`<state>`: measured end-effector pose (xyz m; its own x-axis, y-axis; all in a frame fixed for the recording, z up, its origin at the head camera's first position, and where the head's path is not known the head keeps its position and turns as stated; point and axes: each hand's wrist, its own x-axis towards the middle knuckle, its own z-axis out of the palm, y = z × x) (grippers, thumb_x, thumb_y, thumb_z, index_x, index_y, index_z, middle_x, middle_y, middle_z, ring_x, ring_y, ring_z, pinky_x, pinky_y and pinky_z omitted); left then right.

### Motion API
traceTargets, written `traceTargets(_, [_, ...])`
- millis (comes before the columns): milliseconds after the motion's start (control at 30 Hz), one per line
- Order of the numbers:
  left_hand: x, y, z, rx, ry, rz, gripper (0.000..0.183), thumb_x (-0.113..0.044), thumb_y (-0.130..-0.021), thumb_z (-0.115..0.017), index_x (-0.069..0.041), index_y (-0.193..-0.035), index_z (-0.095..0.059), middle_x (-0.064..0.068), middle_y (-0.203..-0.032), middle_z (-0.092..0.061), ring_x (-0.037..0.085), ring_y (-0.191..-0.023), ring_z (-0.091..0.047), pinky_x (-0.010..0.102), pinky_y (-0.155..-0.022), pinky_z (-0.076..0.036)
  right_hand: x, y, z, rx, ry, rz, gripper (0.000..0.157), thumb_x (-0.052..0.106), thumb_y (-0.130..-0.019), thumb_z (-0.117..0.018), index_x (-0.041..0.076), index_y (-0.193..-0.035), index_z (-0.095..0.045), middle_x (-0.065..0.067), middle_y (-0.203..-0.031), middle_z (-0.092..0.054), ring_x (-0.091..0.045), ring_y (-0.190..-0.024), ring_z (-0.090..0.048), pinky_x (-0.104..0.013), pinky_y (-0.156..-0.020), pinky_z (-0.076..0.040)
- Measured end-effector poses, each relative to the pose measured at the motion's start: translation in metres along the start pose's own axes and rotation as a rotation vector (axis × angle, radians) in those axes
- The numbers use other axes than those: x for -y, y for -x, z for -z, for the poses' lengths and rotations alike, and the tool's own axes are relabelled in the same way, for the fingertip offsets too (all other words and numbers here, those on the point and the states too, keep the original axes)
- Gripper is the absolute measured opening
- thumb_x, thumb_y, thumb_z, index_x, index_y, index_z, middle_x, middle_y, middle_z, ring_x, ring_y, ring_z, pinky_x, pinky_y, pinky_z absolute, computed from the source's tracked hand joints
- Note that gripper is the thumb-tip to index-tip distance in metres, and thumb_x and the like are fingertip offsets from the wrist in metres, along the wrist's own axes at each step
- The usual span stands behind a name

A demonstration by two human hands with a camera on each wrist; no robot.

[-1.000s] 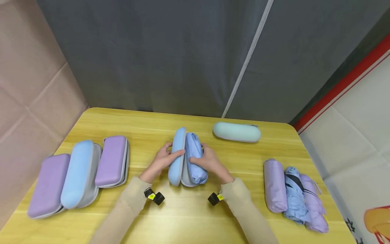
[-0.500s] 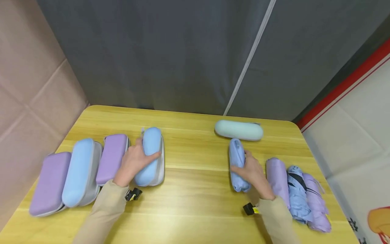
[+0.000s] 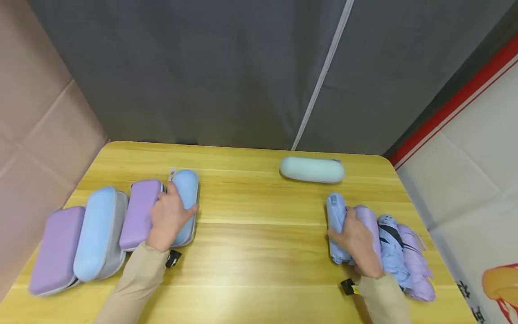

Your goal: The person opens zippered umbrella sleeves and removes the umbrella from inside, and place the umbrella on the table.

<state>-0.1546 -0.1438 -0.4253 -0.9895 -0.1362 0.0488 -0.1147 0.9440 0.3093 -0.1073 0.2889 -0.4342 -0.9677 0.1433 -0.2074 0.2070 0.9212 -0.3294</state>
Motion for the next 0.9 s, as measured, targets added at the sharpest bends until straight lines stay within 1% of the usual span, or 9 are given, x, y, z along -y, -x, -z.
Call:
traceTargets(167, [0.0, 0.003, 0.001, -0.023, -0.023, 0.013, 0.099, -0.041, -0.07, -0.078, 0.018, -0.131, -0.026, 0.039, -0.085, -0.051, 0.047, -0.07, -0.058, 0.052, -0.045, -0.046, -0.007, 0.003, 0.003, 0.006, 0.011, -0.004, 0.086, 0.032, -0.079, -0.07, -0.012, -0.137, -0.023, -0.033, -0.107, -0.055, -0.04, -0.087, -0.058, -0.051, -0.071, -0.045])
traceTargets(333, [-0.002, 0.006, -0.001, -0.049, -0.048, 0.01, 0.098, -0.042, -0.07, -0.078, 0.016, -0.13, -0.028, 0.038, -0.087, -0.05, 0.046, -0.069, -0.058, 0.051, -0.044, -0.046, -0.013, 0.007, 0.005, 0.024, 0.007, -0.007, 0.087, 0.032, -0.078, -0.07, -0.009, -0.139, -0.022, -0.033, -0.113, -0.054, -0.041, -0.091, -0.058, -0.051, -0.072, -0.045])
traceTargets(533, [0.0, 0.008, -0.002, -0.081, -0.088, -0.02, 0.094, -0.043, -0.073, -0.075, 0.017, -0.13, -0.03, 0.04, -0.096, -0.047, 0.052, -0.075, -0.054, 0.054, -0.049, -0.046, -0.021, 0.009, 0.008, 0.029, 0.017, -0.015, 0.089, 0.033, -0.079, -0.069, -0.008, -0.141, -0.02, -0.034, -0.116, -0.052, -0.041, -0.092, -0.057, -0.052, -0.073, -0.044])
traceTargets(667, [0.002, 0.009, 0.004, -0.081, -0.068, -0.002, 0.09, -0.041, -0.077, -0.072, 0.018, -0.129, -0.03, 0.04, -0.105, -0.044, 0.054, -0.085, -0.05, 0.058, -0.054, -0.045, -0.021, 0.008, 0.007, 0.034, 0.021, -0.016, 0.089, 0.034, -0.08, -0.069, -0.007, -0.141, -0.019, -0.035, -0.12, -0.05, -0.044, -0.096, -0.056, -0.054, -0.075, -0.044])
traceTargets(800, [0.003, 0.008, 0.013, -0.054, -0.029, 0.027, 0.082, -0.04, -0.081, -0.068, 0.018, -0.126, -0.032, 0.039, -0.106, -0.043, 0.054, -0.089, -0.048, 0.058, -0.055, -0.044, -0.018, 0.012, 0.004, -0.004, 0.015, 0.006, 0.088, 0.033, -0.079, -0.07, -0.006, -0.14, -0.021, -0.035, -0.126, -0.044, -0.047, -0.104, -0.051, -0.057, -0.08, -0.043])
traceTargets(867, [0.004, 0.008, 0.018, -0.039, -0.012, 0.031, 0.079, -0.039, -0.082, -0.066, 0.017, -0.126, -0.033, 0.038, -0.105, -0.043, 0.053, -0.09, -0.047, 0.059, -0.055, -0.043, -0.018, 0.014, 0.004, -0.041, 0.008, 0.042, 0.086, 0.032, -0.078, -0.071, -0.008, -0.139, -0.024, -0.035, -0.127, -0.041, -0.048, -0.108, -0.047, -0.058, -0.082, -0.042])
traceTargets(900, [0.003, 0.008, 0.02, -0.042, -0.006, 0.029, 0.077, -0.039, -0.083, -0.065, 0.017, -0.126, -0.034, 0.038, -0.105, -0.043, 0.053, -0.09, -0.047, 0.059, -0.055, -0.043, -0.018, 0.015, 0.005, -0.06, 0.004, 0.067, 0.085, 0.03, -0.078, -0.072, -0.009, -0.138, -0.026, -0.036, -0.127, -0.04, -0.049, -0.11, -0.044, -0.059, -0.084, -0.04])
